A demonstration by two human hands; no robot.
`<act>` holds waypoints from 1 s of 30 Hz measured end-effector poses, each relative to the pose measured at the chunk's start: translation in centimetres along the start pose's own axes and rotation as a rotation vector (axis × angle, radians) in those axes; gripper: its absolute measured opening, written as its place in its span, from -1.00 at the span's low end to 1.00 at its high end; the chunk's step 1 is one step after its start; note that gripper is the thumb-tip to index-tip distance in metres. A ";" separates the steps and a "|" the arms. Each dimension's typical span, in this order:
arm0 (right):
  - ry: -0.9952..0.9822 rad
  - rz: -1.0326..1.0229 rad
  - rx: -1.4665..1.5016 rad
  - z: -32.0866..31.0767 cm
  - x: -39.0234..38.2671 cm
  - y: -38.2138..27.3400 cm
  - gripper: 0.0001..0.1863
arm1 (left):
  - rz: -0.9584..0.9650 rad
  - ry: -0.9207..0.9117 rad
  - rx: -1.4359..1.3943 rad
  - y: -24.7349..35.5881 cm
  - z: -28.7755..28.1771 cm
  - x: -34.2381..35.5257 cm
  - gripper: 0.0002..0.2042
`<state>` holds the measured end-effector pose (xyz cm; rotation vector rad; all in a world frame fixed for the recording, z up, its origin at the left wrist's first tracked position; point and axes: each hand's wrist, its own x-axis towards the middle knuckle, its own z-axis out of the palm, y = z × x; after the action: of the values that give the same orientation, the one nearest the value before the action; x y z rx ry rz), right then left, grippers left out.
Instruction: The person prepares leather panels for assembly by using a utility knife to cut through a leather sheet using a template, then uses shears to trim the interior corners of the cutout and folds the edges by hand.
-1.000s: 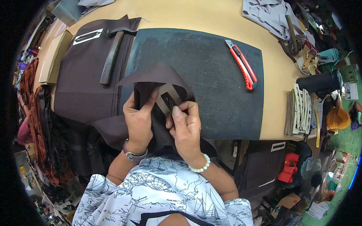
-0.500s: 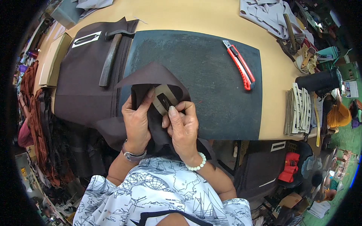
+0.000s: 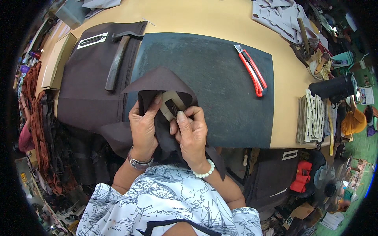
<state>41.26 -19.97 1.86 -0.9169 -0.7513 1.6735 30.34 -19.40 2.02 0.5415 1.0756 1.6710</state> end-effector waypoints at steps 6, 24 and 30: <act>-0.019 0.041 0.030 0.0 0.1 0.0 -0.81 | 0.006 0.006 -0.002 0.1 0.1 0.0 -0.82; 0.127 -0.319 -0.406 -4.8 -2.2 -7.0 -0.71 | -0.045 -0.047 -0.013 -0.8 -0.6 1.3 -0.76; 0.317 -0.737 -1.572 -10.0 3.4 -5.8 -0.80 | -0.108 -0.043 -0.039 -1.3 -0.2 1.6 -0.75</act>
<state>52.04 -14.74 0.84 -1.5536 -1.9048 0.0197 30.32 -17.90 0.57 0.4842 1.0216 1.5760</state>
